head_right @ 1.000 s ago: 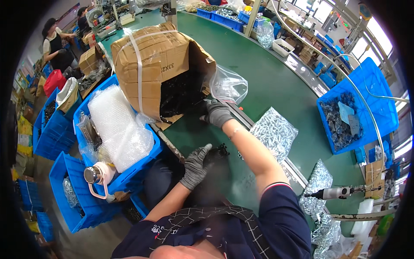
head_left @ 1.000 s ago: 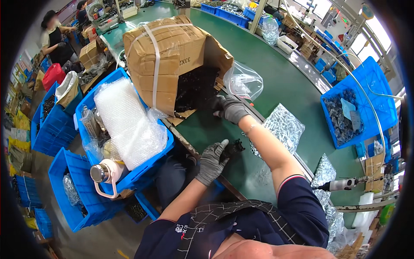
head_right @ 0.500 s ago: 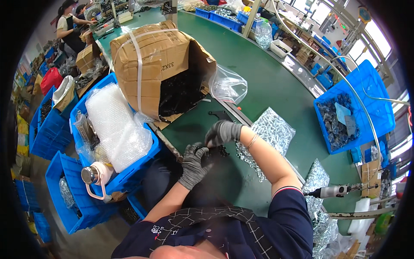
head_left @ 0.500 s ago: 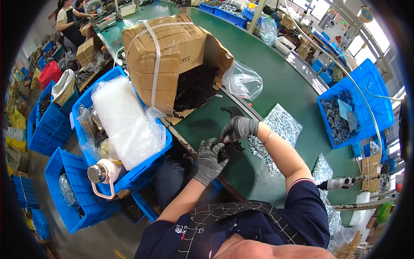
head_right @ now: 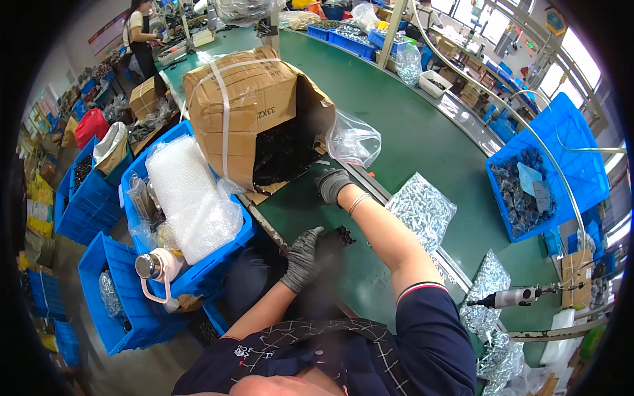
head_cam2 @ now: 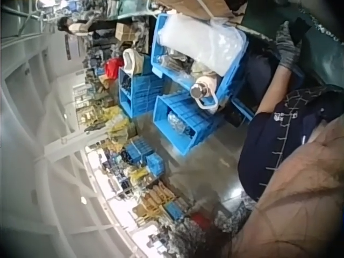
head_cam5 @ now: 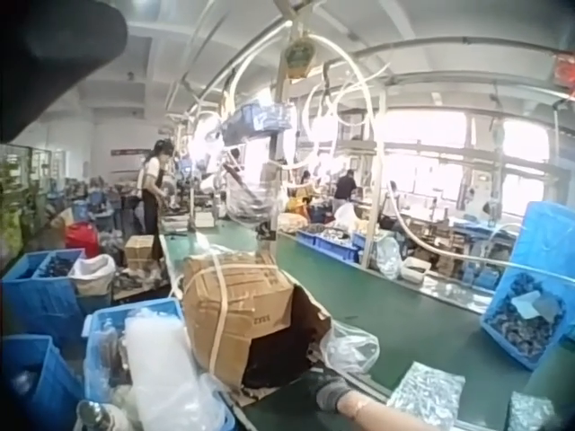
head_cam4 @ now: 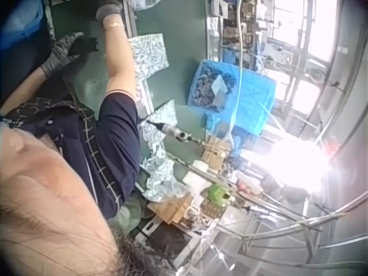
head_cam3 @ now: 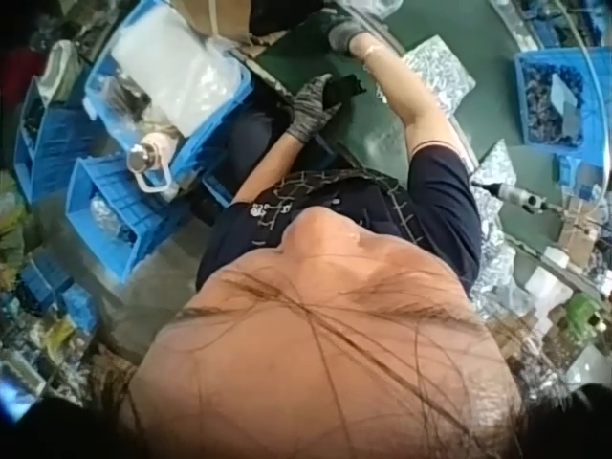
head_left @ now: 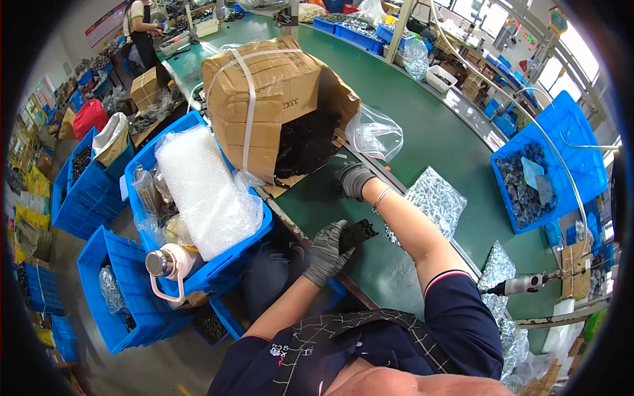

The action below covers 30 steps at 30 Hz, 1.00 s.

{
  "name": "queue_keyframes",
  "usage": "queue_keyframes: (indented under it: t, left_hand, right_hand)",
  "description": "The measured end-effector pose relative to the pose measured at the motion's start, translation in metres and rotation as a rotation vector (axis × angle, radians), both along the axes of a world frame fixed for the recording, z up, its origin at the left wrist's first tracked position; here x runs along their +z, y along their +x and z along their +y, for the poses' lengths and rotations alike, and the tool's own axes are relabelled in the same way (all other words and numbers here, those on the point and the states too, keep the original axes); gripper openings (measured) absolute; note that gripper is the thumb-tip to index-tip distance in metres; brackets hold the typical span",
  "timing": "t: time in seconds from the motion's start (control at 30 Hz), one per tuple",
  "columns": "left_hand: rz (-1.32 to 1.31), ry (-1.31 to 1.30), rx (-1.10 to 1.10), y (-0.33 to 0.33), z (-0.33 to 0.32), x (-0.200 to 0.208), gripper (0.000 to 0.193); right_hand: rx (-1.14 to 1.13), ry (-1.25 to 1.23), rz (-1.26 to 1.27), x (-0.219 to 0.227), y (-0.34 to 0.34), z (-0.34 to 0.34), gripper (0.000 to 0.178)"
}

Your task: Assembling hardware components using an electric screwdriver and packaging parts into a box.

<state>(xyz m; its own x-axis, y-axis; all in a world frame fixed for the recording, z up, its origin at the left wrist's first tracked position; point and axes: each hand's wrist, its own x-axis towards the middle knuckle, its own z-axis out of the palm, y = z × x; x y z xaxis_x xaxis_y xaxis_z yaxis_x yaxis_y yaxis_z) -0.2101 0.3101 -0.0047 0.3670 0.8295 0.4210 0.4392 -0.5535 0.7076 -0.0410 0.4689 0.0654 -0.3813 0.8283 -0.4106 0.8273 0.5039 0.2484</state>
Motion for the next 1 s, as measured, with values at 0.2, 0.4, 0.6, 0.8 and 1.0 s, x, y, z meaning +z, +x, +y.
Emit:
queue_keyframes:
  t: [0.2,0.4,0.6,0.8,1.0]
  left_hand:
    - [-0.036,0.03,-0.008,0.004,0.003,0.002,0.065]
    - [-0.024,0.028,0.041,0.006,0.004,-0.004,0.063]
    - [-0.159,-0.061,0.124,0.013,0.002,-0.007,0.058]
    - [-0.027,0.119,0.173,0.004,-0.003,0.022,0.059]
    - [0.021,0.124,0.129,0.003,0.006,0.022,0.058]
  right_hand:
    - [0.053,0.143,-0.055,0.005,0.006,-0.005,0.047]
    - [0.084,0.222,-0.031,0.027,0.005,-0.014,0.042]
    - [-0.017,0.125,0.047,0.054,0.005,-0.013,0.032]
    - [-0.1,0.072,0.711,0.073,0.041,-0.037,0.022]
    - [-0.184,-0.423,1.364,0.008,0.064,-0.066,0.03]
